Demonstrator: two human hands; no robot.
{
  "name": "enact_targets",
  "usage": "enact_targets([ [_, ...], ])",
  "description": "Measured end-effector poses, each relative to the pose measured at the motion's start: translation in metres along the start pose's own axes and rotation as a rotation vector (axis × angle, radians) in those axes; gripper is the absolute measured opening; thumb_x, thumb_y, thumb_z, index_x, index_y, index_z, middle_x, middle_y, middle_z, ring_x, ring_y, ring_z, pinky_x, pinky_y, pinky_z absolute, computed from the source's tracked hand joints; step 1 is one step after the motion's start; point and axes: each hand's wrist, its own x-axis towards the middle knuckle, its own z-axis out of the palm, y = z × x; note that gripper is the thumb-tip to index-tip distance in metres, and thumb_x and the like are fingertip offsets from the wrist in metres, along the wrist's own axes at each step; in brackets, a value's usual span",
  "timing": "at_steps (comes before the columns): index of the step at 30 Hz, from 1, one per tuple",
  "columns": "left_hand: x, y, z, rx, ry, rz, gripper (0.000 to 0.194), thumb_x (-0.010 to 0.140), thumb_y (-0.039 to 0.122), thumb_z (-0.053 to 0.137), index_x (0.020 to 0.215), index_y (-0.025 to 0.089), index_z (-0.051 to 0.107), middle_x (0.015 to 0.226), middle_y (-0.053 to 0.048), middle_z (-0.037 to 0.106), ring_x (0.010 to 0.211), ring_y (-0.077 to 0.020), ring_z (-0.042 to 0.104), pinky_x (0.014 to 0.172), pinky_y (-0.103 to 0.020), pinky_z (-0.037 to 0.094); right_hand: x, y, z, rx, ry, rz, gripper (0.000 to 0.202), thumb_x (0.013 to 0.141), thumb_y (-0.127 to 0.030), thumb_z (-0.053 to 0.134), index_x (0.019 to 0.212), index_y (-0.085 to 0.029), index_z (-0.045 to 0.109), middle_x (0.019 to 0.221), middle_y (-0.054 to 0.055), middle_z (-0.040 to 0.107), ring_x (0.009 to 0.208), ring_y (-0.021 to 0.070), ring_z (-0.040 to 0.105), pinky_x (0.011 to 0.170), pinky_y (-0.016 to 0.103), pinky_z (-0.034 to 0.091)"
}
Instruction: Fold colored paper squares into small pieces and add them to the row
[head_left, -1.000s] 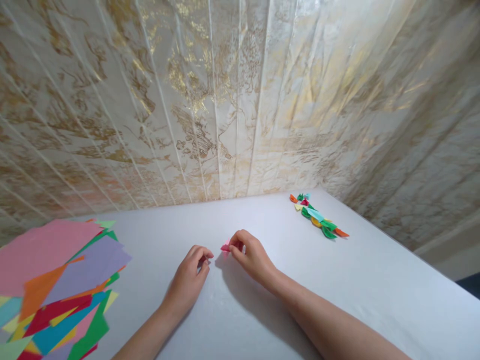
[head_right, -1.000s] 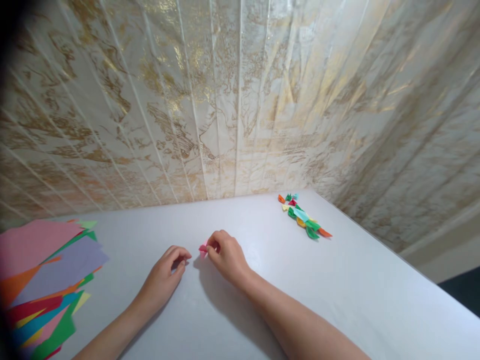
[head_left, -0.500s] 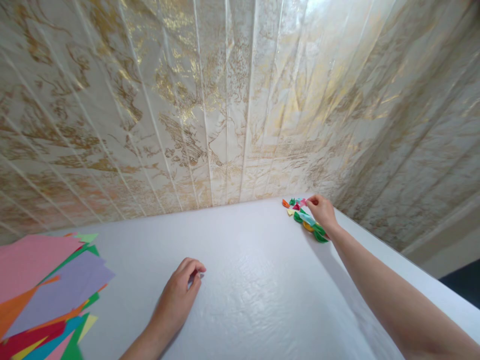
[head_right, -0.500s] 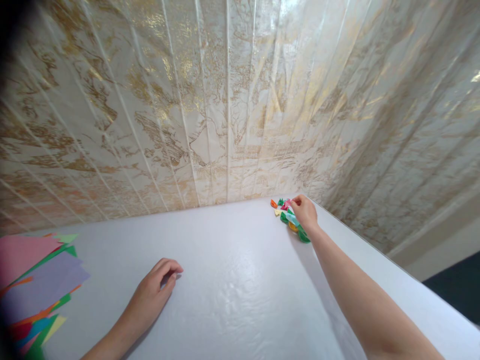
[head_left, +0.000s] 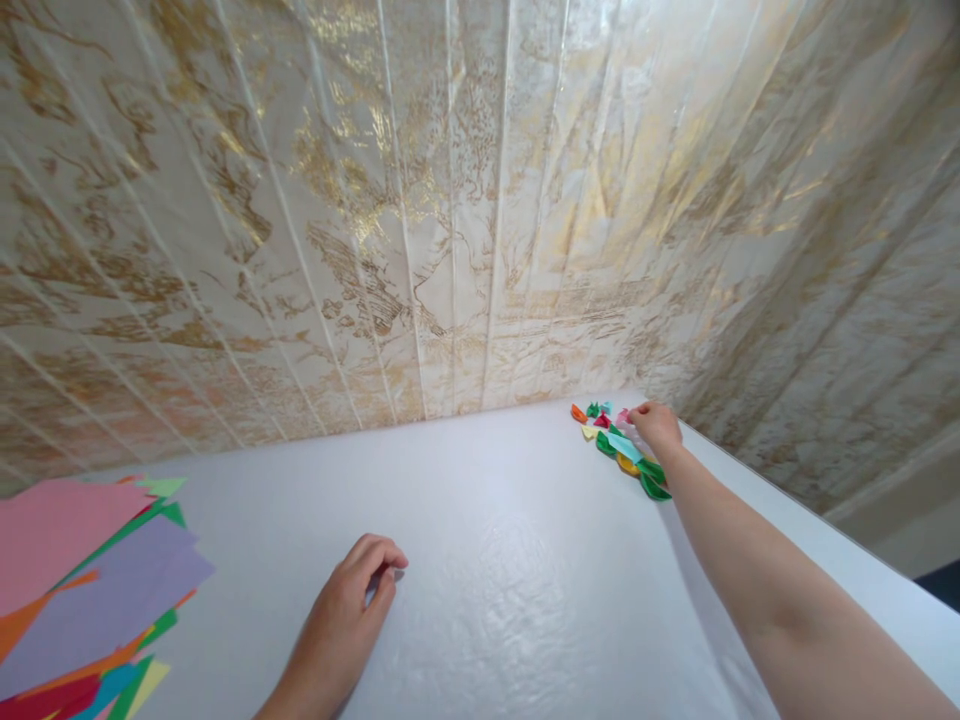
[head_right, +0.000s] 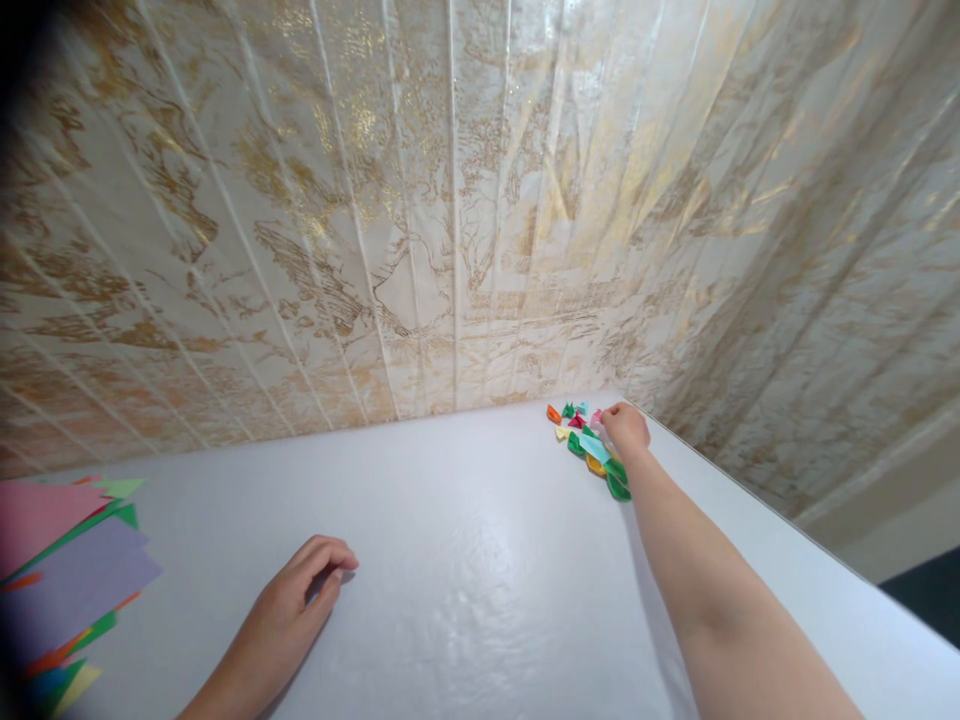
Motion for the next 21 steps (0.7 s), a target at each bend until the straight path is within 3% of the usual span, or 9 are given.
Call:
enact_targets([
  [9, -0.001, 0.002, 0.0, 0.001, -0.003, -0.008, 0.017, 0.086, 0.022, 0.043, 0.081, 0.023, 0.059, 0.087, -0.002, 0.061, 0.084, -0.0198, 0.06, 0.077, -0.03, 0.047, 0.006, -0.007, 0.008, -0.046, -0.028, 0.069, 0.023, 0.077, -0.025, 0.057, 0.089, -0.018, 0.075, 0.096, 0.014, 0.072, 0.088, 0.0265, 0.066, 0.067, 0.031, 0.045],
  [14, 0.0, 0.001, 0.0, -0.002, -0.008, -0.014, 0.017, 0.087, 0.022, 0.042, 0.082, 0.023, 0.059, 0.088, -0.002, 0.061, 0.085, -0.0198, 0.06, 0.078, -0.031, 0.046, 0.005, -0.007, 0.008, -0.056, -0.04, 0.083, 0.022, 0.076, -0.022, 0.056, 0.081, -0.017, 0.076, 0.091, 0.016, 0.073, 0.086, 0.0271, 0.067, 0.068, 0.032, 0.047],
  [21, -0.001, -0.001, 0.001, -0.009, -0.027, -0.02, 0.017, 0.087, 0.022, 0.041, 0.083, 0.023, 0.058, 0.09, -0.002, 0.06, 0.086, -0.0199, 0.059, 0.08, -0.032, 0.045, 0.001, 0.0, -0.008, -0.029, -0.054, 0.064, 0.022, 0.074, -0.018, 0.054, 0.077, -0.016, 0.076, 0.085, 0.013, 0.074, 0.08, 0.0252, 0.066, 0.064, 0.029, 0.045],
])
